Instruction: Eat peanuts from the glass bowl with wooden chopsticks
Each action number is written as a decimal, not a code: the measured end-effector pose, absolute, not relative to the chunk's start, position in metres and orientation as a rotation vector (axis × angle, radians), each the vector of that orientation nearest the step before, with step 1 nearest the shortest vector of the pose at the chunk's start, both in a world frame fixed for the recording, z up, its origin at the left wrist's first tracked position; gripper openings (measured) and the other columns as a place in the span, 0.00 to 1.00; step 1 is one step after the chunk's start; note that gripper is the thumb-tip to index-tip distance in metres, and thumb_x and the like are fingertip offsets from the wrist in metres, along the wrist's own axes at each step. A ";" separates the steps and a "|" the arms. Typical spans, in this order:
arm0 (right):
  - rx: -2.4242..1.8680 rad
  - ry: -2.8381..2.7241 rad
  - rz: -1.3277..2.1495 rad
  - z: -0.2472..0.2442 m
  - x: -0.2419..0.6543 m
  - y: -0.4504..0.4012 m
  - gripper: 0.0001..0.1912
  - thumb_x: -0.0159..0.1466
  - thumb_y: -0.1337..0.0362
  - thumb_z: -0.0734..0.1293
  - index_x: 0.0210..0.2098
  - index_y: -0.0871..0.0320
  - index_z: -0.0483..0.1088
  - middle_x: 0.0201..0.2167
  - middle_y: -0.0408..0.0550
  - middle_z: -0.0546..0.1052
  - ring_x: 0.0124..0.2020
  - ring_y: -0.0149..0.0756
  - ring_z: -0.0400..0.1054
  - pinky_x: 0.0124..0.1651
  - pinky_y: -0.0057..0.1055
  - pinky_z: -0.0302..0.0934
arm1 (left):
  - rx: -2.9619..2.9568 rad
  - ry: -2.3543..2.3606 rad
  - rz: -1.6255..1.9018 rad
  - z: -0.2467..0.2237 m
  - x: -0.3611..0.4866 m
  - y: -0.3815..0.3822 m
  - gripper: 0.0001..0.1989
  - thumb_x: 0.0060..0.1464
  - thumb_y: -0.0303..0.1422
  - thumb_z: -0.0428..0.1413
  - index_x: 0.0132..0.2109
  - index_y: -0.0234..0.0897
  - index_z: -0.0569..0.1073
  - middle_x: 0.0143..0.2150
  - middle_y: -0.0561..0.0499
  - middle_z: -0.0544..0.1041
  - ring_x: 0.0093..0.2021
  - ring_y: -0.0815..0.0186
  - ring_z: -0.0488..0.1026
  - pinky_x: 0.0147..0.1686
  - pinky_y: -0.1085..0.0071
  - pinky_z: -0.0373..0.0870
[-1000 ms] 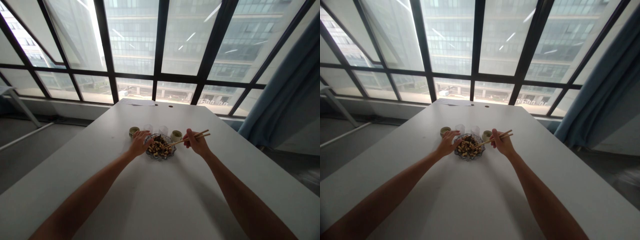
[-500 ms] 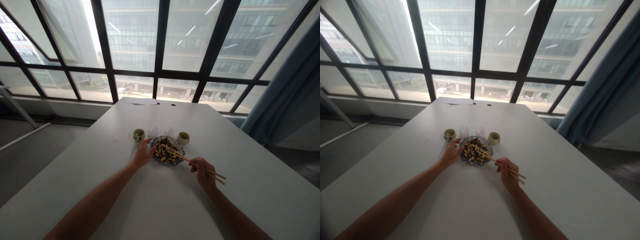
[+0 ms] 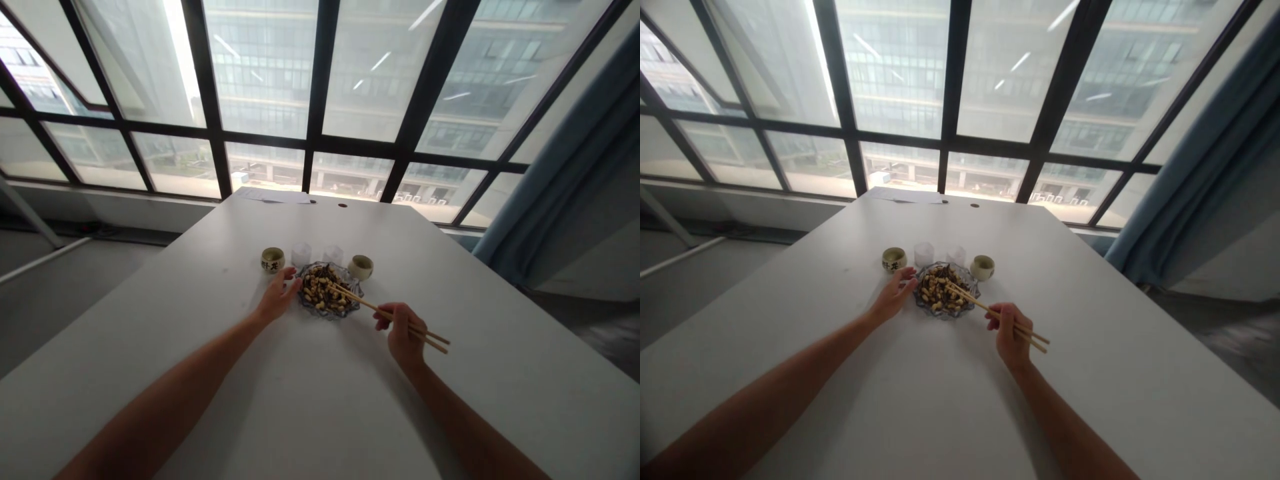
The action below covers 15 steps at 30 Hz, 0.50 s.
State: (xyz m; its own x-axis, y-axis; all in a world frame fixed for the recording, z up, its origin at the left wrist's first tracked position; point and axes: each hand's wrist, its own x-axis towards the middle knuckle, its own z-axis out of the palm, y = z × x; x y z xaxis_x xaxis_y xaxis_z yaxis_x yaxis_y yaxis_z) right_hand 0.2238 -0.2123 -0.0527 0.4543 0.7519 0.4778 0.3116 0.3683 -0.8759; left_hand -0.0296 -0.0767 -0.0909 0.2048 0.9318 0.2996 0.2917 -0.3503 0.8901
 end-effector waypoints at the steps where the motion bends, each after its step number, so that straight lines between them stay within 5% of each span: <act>1: -1.202 -1.104 0.393 -0.052 0.222 -0.212 0.31 0.60 0.33 0.62 0.25 0.54 0.73 0.18 0.46 0.75 0.16 0.32 0.65 0.18 0.30 0.60 | 1.765 1.149 1.163 -0.092 -0.030 -0.076 0.24 0.61 0.45 0.53 0.59 0.37 0.66 0.59 0.38 0.74 0.58 0.58 0.73 0.55 0.59 0.70; 15: -1.163 -1.298 0.440 -0.055 0.224 -0.206 0.29 0.65 0.38 0.62 0.26 0.56 0.75 0.17 0.46 0.74 0.17 0.32 0.66 0.20 0.29 0.62 | 1.857 1.126 1.165 -0.100 -0.030 -0.072 0.24 0.58 0.42 0.54 0.57 0.33 0.68 0.50 0.39 0.78 0.50 0.56 0.76 0.53 0.57 0.71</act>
